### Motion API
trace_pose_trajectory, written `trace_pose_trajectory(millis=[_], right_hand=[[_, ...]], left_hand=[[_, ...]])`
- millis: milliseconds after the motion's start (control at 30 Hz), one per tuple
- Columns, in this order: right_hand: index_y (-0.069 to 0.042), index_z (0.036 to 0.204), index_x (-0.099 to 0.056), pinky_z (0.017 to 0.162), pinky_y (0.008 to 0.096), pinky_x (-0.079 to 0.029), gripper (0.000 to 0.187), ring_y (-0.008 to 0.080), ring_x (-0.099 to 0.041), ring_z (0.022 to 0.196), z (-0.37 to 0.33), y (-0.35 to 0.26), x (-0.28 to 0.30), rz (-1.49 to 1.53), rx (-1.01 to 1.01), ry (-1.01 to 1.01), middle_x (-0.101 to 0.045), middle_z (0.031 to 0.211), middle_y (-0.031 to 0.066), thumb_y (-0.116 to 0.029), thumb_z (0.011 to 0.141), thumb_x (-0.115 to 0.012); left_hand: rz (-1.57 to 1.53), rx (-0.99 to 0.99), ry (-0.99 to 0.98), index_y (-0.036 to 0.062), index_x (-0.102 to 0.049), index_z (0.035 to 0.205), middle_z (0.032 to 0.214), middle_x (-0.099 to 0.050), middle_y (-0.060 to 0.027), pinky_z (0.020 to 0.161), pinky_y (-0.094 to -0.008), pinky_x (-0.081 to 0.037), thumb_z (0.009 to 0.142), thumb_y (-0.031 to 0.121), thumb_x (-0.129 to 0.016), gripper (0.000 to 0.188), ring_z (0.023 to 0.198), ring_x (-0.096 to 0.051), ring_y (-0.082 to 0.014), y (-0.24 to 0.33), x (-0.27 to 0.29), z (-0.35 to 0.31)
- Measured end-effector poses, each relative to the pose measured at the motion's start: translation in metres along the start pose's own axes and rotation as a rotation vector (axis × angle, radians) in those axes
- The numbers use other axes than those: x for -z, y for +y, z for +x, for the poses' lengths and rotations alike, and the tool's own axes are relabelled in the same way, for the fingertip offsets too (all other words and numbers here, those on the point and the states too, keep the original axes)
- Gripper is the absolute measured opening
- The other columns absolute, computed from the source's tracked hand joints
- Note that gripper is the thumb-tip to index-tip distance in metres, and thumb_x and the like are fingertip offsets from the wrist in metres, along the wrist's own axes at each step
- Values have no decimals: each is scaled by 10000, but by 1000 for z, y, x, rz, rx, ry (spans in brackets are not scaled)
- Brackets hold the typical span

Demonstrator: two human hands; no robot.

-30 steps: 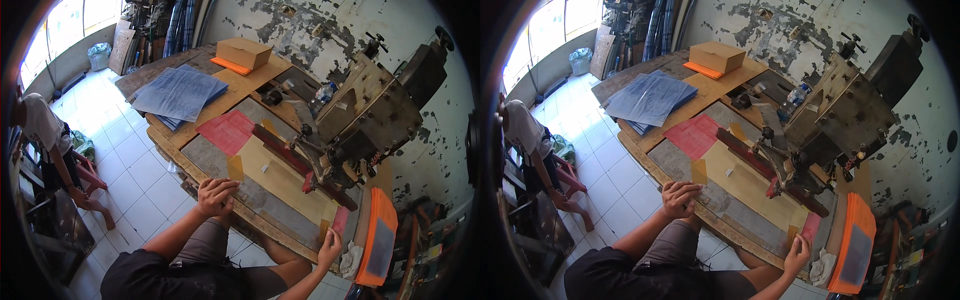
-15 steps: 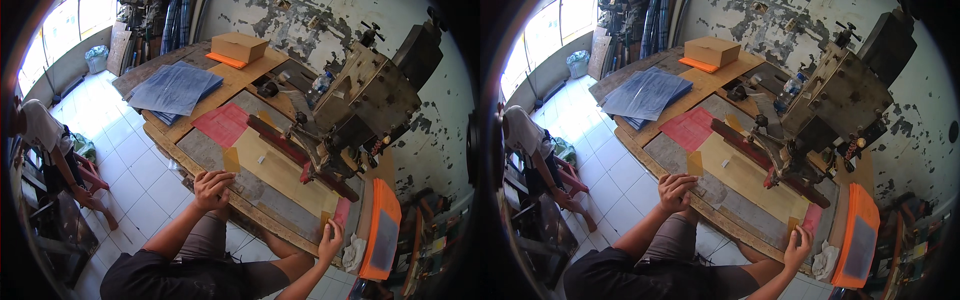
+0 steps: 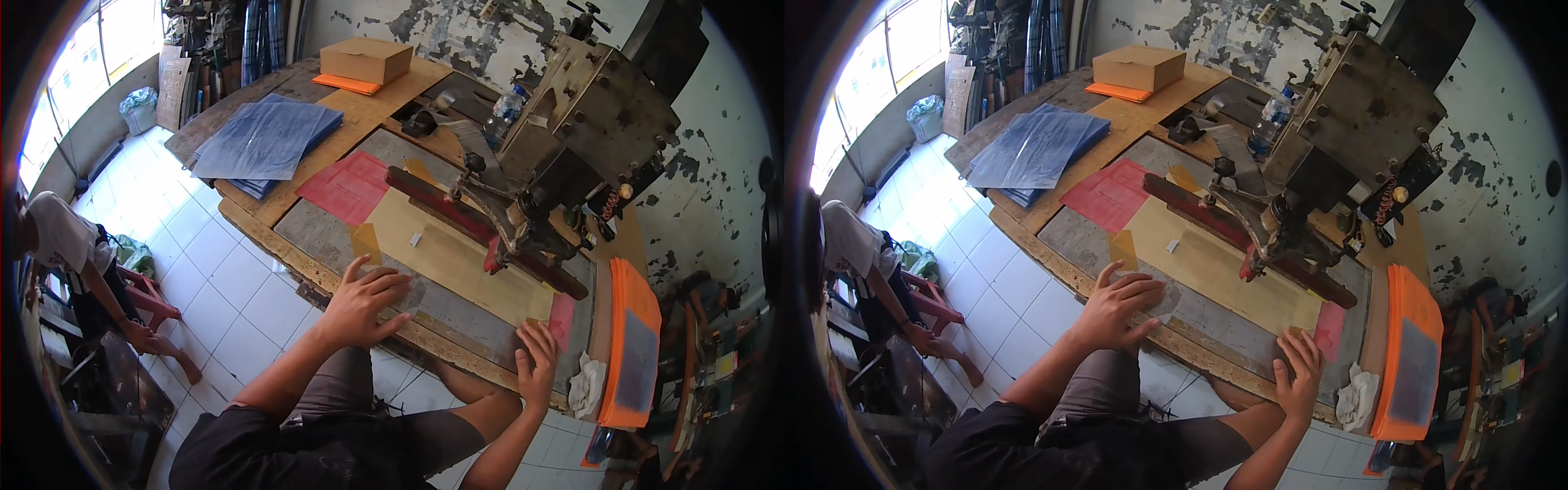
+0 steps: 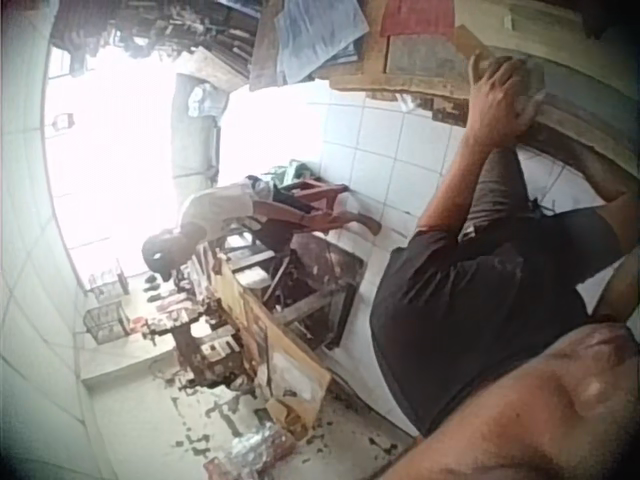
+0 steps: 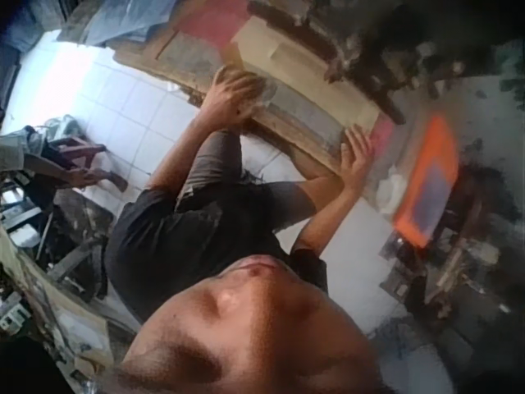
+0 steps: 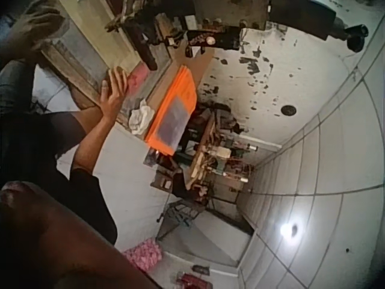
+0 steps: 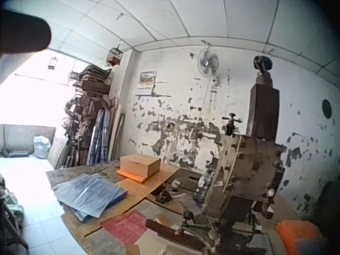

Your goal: The person cleans the work surface beneath a machine press using a cloth, unfolds a clear plastic sleeve by hand, and touches a stack of plastic sheets on the table.

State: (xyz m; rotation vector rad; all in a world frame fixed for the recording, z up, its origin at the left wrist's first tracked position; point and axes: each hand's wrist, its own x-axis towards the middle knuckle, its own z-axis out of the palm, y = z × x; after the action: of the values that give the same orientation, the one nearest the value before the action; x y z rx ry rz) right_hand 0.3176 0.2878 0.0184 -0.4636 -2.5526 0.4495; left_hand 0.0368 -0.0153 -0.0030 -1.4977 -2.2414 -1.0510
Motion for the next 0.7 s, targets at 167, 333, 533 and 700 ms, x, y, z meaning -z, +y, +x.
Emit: trace_pose_trajectory(millis=[167,333,533,700], right_hand=[[-87,1329,-817,1304,519,-320,476,345,-540,1520,1,-3,-3,8,-30,-39,-751,1472,46,-468,1084,-671],[-94,1385,-790,1305,521,-319,501,341,-528,1538,1,-1,-5,-23,-22,-45,-729,1508,51,-479,1089,-665],[-106,1464,-744,1321,534,-305,551,339,-508,1553,10,-2,-6,-64,-14,-78,-687,1564,69,-503,1092,-657],[-81,1447,-746,1321,523,-324,536,344,-495,1561,18,1,-7,-87,-26,-92,-687,1561,83,-475,1091,-673]], left_hand=[[32,4,-162,93,-744,1409,1539,-688,-65,1370,-665,-144,1027,527,-700,580,1493,-586,-271,1,-10,10],[56,-19,-180,75,-730,1436,1563,-670,-85,1378,-672,-98,1071,625,-608,671,1528,-552,-292,-3,-13,16],[66,-67,-209,69,-714,1460,1598,-637,-110,1380,-678,-76,1095,665,-536,721,1551,-523,-329,-18,-14,27],[35,-38,-201,68,-701,1481,1634,-610,-92,1384,-674,-71,1095,675,-525,741,1585,-481,-321,-16,-20,24]])
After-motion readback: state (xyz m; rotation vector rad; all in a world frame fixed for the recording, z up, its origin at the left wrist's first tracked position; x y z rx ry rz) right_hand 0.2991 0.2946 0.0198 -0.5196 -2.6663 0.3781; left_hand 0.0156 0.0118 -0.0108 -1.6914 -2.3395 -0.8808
